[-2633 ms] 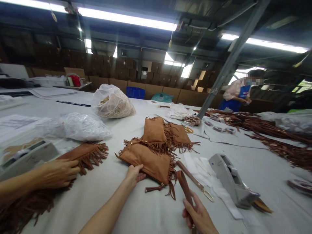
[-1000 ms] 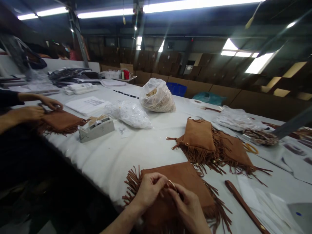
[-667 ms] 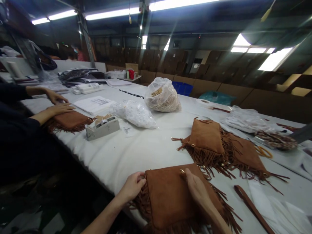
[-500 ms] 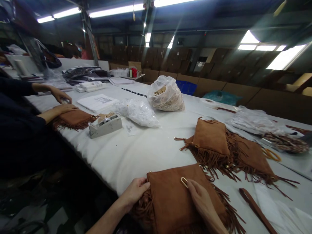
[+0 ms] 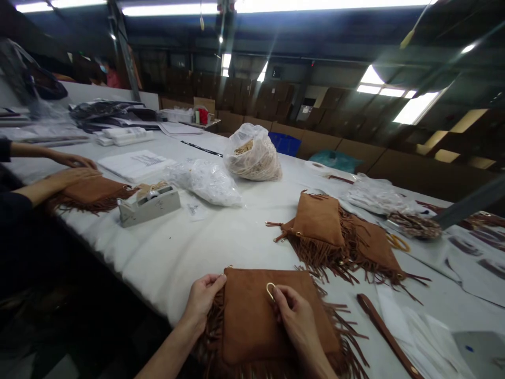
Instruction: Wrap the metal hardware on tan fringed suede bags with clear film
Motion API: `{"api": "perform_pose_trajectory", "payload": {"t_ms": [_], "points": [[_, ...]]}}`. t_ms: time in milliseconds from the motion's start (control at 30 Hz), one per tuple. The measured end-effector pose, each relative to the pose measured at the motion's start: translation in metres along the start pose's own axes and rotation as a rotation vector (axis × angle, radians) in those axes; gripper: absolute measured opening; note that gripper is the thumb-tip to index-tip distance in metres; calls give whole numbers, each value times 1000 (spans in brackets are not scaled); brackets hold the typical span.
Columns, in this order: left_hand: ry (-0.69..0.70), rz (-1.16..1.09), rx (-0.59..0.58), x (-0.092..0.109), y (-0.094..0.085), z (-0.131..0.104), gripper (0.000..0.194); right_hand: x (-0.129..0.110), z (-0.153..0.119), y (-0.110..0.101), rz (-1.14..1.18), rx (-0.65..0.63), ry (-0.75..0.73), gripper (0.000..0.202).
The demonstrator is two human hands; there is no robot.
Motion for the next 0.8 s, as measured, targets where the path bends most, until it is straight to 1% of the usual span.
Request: {"api": "perform_pose_trajectory", "payload": {"t_ms": [100,200,267,300,367,433,500,600,700,800], "points": [[128,77,95,6,-7,0,33,-28,11,20,-94,7,-143,43],[316,334,224,22,-12,-8,21,-47,15,48,-210,-45,-304,36],[454,542,282,33,-7,-18,16,-54,17,57,-237,-30,-369,33],[516,621,288,38,-2,-23,17,-58,19,59,-237,-4,-399,33],[619,694,252,42,9,-31,20,-69,20,62,-225,35,-475,32],[716,712,207,45,18,-37,21,-80,20,73,-233,12,-568,31],[783,706,181,47,22,-41,23,-88,20,86,-260,-28,-629,30],[811,701,187,49,21,-40,21,-90,22,97,-283,-30,-656,28],[826,721,191,49,19,-38,18,-93,22,98,-272,-23,-683,25],[853,738,174,50,19,-36,19,-97,18,102,-329,-41,-757,24]]}}
Point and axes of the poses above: each hand's wrist, its own z-axis towards the middle knuckle, its own y-axis out of the palm, x = y × z, the point moved 10 cm from there along z, towards the middle knuckle, and after that the axes turned 2 degrees about -y, right-handed, at the moved point
